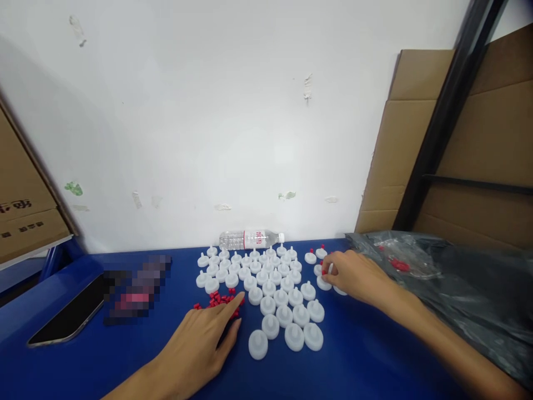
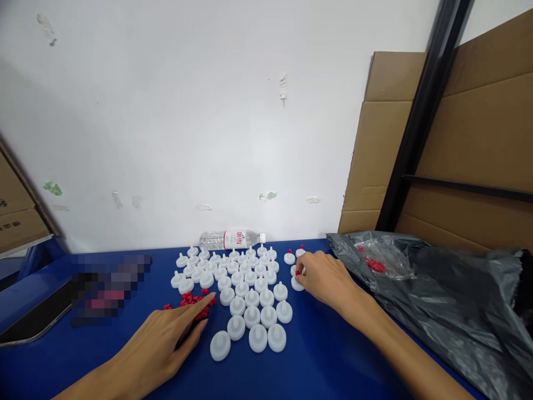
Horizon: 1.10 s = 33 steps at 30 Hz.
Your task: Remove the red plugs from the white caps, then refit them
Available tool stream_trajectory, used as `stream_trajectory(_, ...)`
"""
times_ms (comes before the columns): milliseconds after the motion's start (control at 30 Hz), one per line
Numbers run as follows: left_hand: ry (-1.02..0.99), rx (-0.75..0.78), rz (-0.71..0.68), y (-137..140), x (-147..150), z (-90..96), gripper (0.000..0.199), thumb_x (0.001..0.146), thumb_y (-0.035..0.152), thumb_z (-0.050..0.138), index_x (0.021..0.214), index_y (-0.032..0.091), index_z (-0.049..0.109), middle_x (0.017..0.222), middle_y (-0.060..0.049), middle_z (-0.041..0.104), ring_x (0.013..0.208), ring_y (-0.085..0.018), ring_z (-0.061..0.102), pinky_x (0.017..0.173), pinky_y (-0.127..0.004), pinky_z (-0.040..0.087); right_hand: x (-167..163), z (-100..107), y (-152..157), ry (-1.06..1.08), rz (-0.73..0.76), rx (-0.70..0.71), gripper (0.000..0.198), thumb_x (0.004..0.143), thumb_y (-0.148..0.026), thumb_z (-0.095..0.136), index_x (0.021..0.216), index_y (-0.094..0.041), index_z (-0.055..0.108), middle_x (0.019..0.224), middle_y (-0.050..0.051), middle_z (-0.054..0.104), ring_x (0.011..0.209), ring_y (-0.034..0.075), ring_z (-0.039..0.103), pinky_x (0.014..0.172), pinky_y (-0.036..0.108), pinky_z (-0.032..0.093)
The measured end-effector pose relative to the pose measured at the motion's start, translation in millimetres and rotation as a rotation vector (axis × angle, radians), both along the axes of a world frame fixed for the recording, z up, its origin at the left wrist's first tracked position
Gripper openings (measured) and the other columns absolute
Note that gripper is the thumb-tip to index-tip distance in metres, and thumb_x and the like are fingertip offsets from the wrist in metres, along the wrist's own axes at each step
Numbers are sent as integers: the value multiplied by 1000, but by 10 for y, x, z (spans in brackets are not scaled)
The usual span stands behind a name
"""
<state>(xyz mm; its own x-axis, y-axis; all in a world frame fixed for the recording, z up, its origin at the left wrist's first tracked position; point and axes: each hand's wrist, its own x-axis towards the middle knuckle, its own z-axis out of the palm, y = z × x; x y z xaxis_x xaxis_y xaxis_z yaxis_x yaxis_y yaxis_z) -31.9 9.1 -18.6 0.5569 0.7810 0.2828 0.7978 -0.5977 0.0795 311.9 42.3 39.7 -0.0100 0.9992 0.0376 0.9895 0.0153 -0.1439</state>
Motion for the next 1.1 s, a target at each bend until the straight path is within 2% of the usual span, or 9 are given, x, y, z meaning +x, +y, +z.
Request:
stream_trajectory(100, 2, -15, 5, -5, 9, 12, 43, 103, 28, 42, 144, 22, 53, 116, -9, 76, 97, -27, 75, 78, -35, 57, -15, 17, -11, 1, -3, -7, 15, 86, -27, 63, 94, -26, 76, 93, 7, 76, 79, 25, 70, 59, 30, 37)
stream_trajectory(200, -7, -31, -5, -10, 21, 42, 41, 104, 27, 39, 141, 23, 56, 119, -9, 75, 99, -27, 75, 78, -36, 57, -24, 106, -40, 34, -15, 32, 20, 86, -32, 65, 104, -27, 74, 92, 5, 77, 80, 25, 70, 59, 30, 37)
stream_trajectory(300, -29, -45, -48, -16, 38, 67, 39, 105, 27, 38, 137, 25, 58, 119, -7, 75, 100, -26, 75, 78, -34, 56, -34, 192, -67, 141, 61, 83, 19, 88, -34, 65, 105, -30, 73, 90, 0, 77, 76, 21, 69, 60, 29, 39)
stream_trajectory(400, -47, -46, -104, -22, 51, 61, 35, 106, 27, 38, 130, 26, 62, 108, -4, 77, 93, -23, 75, 72, -30, 54, -72, 183, -84, 184, 166, 39, 16, 86, -36, 68, 99, -30, 75, 90, -2, 77, 76, 20, 69, 63, 29, 41)
stream_trajectory(500, -59, -56, -130, -34, 62, 46, 28, 105, 29, 42, 123, 28, 64, 98, 0, 76, 85, -21, 75, 67, -27, 49, -144, 101, -87, 164, 195, -36, 22, 83, -39, 72, 101, -28, 76, 92, 0, 78, 83, 22, 70, 63, 29, 41)
stream_trajectory(700, -108, -192, -99, -82, 92, 100, 18, 103, 29, 48, 106, 29, 65, 78, 5, 68, 57, -13, 62, 54, -23, 39, -247, 30, -78, 214, 243, -51, 6, 85, -24, 71, 86, -27, 76, 89, -1, 77, 85, 22, 70, 64, 28, 38)
stream_trajectory(833, -153, -174, -64, -100, 80, 147, 15, 101, 30, 48, 102, 27, 63, 66, 6, 58, 53, -13, 56, 52, -22, 38, -230, 64, -89, 280, 261, 102, 7, 91, -26, 63, 89, -25, 70, 90, 0, 75, 82, 21, 69, 65, 29, 41)
stream_trajectory(1000, -437, -111, -116, -108, 60, 183, 14, 102, 27, 46, 98, 23, 59, 90, 0, 64, 66, -11, 60, 52, -19, 43, -318, 60, -155, 367, 309, 337, 10, 101, -27, 47, 102, -23, 56, 89, 2, 72, 78, 20, 69, 64, 30, 46)
stream_trajectory(1100, -555, -143, -130, -123, 66, 183, 11, 101, 27, 50, 97, 23, 60, 87, 1, 64, 65, -9, 61, 48, -17, 43, -467, -10, -233, 380, 449, 431, 10, 102, -25, 46, 107, -24, 56, 102, 4, 70, 88, 20, 68, 73, 33, 51)
